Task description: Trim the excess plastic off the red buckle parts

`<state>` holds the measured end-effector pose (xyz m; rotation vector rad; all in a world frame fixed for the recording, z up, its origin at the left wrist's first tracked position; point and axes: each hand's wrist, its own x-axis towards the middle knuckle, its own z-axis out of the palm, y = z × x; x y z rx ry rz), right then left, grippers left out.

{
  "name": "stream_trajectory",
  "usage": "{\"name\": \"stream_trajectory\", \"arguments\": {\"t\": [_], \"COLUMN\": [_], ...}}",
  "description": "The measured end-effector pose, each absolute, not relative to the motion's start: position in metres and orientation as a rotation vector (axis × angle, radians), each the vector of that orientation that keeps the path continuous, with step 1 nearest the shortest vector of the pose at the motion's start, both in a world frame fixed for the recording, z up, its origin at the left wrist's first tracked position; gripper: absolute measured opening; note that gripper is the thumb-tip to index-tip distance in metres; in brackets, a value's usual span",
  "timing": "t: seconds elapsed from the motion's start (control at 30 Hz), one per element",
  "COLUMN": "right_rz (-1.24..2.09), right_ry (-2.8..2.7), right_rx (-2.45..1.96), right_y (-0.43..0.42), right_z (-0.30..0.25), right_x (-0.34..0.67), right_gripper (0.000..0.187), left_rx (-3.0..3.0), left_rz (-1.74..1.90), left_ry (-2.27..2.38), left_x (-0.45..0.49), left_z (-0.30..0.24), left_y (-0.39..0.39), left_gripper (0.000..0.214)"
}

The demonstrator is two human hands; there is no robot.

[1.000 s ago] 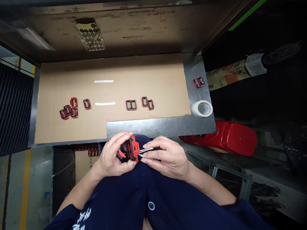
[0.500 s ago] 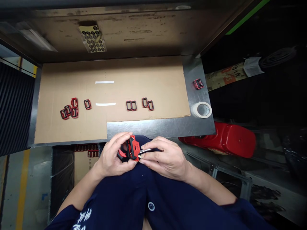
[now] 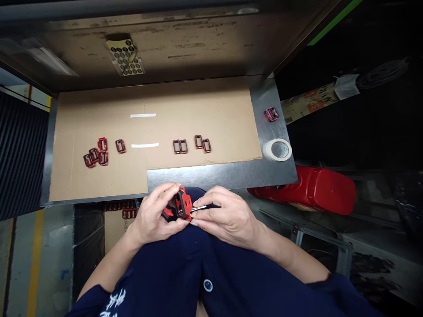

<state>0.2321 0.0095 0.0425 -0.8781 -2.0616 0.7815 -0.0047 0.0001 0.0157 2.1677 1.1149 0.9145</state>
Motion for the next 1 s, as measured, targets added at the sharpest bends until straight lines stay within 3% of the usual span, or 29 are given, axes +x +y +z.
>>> {"name": "stream_trajectory", "arguments": {"t": [0.43, 0.8, 1.0], "right_rz": [0.854, 0.927, 0.907], "right_ry": [-2.007, -1.966, -1.943], "right_rx": [-0.873, -0.841, -0.858], "right_y": [0.0105, 0.0106, 0.0103], "right_z": [0.0426, 0.0416, 0.0416], "right_x": [0.2302, 0.2284, 0.2272], "right_gripper": [0.001, 0.007, 0.008], "left_rx": [2.176, 2.110, 2.060], "left_rz": [0.796, 0.861, 0.992], "left_ry": [1.125, 1.119, 1.086], "left_x": [-0.0110, -0.0102, -0.0053], "left_z": [0.0157, 0.0106, 0.0091], "left_y": [0.0011, 0.0011, 0.0036], "left_gripper": [0.083, 0.086, 0.073]}}
